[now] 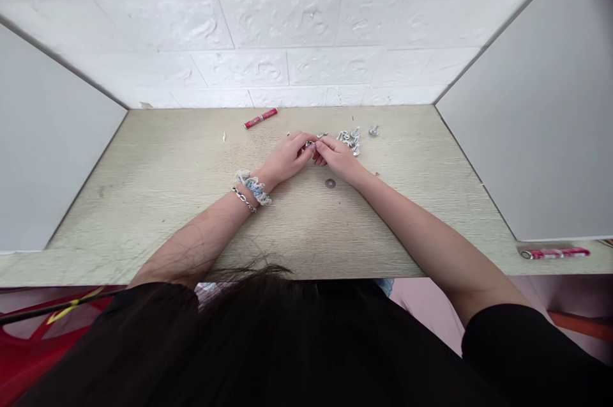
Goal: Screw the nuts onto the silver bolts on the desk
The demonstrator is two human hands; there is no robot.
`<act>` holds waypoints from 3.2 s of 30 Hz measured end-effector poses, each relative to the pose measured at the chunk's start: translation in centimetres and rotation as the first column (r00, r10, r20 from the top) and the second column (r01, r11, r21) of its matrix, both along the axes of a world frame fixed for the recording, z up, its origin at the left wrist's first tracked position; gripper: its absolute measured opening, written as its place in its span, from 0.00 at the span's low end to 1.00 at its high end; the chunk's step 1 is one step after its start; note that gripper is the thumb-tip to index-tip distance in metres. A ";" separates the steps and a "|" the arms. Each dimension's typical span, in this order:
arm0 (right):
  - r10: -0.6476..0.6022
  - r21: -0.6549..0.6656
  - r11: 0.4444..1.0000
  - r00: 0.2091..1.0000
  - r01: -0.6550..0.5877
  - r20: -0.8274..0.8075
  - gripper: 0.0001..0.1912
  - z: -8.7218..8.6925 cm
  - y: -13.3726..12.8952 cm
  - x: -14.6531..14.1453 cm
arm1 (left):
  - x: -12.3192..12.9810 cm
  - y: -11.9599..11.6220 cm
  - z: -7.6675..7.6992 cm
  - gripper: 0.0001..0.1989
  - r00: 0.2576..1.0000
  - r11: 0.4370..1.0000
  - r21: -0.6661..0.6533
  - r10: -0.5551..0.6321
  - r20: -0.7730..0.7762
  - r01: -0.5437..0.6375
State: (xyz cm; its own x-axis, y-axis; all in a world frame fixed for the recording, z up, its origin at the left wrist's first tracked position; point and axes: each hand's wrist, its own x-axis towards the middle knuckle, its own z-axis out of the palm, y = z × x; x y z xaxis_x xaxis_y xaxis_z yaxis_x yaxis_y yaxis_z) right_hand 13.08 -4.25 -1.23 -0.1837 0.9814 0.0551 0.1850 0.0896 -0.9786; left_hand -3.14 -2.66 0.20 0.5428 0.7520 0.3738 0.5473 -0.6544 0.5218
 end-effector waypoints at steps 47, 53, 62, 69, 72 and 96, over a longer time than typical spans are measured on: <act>-0.002 -0.007 1.000 1.000 0.002 -0.012 0.12 0.0 0.0 0.0 | 0.0 0.2 -0.2 0.13 1.000 1.000 -0.007 -0.009 -0.008 0.009; -0.005 0.001 1.000 1.000 0.005 -0.006 0.11 0.1 -0.1 0.0 | 0.0 0.2 -0.2 0.13 1.000 1.000 -0.010 -0.005 -0.002 0.005; -0.002 0.008 1.000 1.000 0.002 0.002 0.12 0.0 0.0 0.0 | -0.1 0.6 -0.9 0.15 0.999 0.999 0.038 -0.017 -0.028 0.018; -0.013 0.001 1.000 1.000 0.013 0.016 0.11 0.3 -0.1 0.0 | -0.1 0.3 -0.5 0.16 0.999 1.000 0.003 -0.022 -0.028 0.022; -0.015 -0.001 1.000 1.000 0.015 0.003 0.11 0.2 0.0 0.0 | 0.0 0.2 -0.5 0.15 0.999 1.000 0.011 -0.008 -0.035 0.008; -0.024 -0.019 1.000 1.000 0.024 0.008 0.13 0.0 0.2 -0.1 | 0.0 0.6 -0.8 0.14 0.999 1.000 0.003 0.031 0.005 -0.031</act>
